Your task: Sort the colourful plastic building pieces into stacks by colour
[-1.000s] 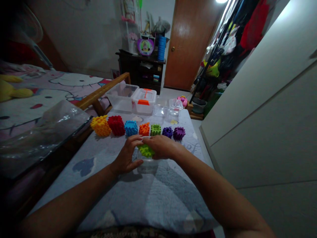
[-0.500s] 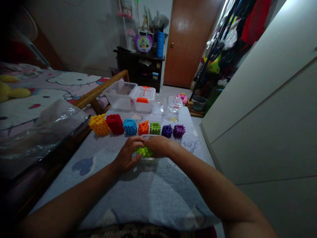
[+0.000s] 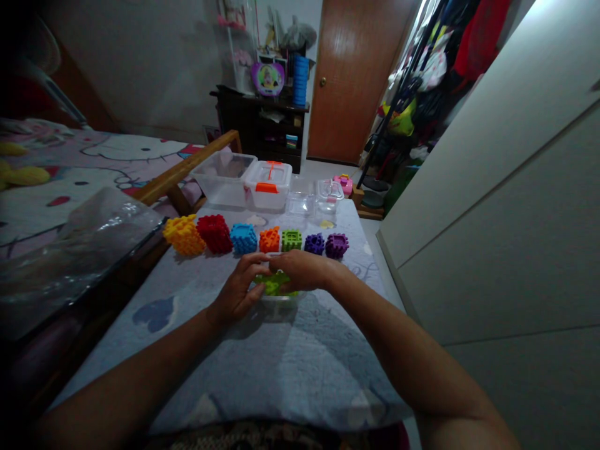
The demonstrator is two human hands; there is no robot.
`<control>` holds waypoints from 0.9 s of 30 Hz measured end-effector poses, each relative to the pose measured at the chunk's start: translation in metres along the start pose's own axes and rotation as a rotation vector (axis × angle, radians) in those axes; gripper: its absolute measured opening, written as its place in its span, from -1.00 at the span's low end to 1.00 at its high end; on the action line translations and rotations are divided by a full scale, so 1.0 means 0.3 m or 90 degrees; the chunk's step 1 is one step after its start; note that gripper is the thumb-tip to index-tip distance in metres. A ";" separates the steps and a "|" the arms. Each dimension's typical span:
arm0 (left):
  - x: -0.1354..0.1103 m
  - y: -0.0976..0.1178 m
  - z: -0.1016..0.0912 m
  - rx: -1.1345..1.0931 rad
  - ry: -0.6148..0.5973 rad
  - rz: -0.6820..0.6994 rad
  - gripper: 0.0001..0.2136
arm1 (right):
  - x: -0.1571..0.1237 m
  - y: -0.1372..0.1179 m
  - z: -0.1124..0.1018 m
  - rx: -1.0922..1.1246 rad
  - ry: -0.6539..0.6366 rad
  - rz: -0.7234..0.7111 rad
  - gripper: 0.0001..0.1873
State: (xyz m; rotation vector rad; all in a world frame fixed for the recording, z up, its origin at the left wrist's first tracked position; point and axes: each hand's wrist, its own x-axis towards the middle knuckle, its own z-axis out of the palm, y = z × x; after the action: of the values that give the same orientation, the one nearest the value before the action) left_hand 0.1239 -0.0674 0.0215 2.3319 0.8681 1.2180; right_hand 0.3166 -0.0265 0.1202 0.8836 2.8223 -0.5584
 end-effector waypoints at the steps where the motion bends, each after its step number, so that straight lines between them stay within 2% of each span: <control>1: -0.001 -0.001 0.000 -0.004 0.001 -0.001 -0.79 | -0.001 -0.002 -0.001 -0.010 -0.001 0.007 -0.70; 4: -0.003 -0.003 -0.001 -0.013 0.004 -0.018 -0.79 | -0.001 -0.018 -0.003 -0.053 -0.018 0.036 -0.85; 8: -0.005 -0.002 0.002 -0.022 0.005 -0.054 -0.79 | 0.000 -0.035 -0.007 -0.094 -0.035 0.048 -0.86; 14: -0.002 0.009 0.005 -0.062 0.012 -0.083 -0.83 | 0.006 -0.027 0.009 -0.049 0.012 0.018 -0.91; 22: -0.002 0.014 0.013 -0.128 0.034 -0.117 -0.87 | 0.007 -0.030 0.041 0.035 0.083 0.049 -0.91; 27: -0.003 0.006 0.020 -0.160 0.055 -0.100 -0.76 | -0.001 -0.021 0.034 0.074 0.116 0.039 -0.90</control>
State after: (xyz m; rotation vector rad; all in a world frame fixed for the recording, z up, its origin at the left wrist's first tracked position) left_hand 0.1290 -0.0696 0.0186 1.9890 0.8538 1.2889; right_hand 0.3133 -0.0355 0.1127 1.0906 2.9357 -0.6718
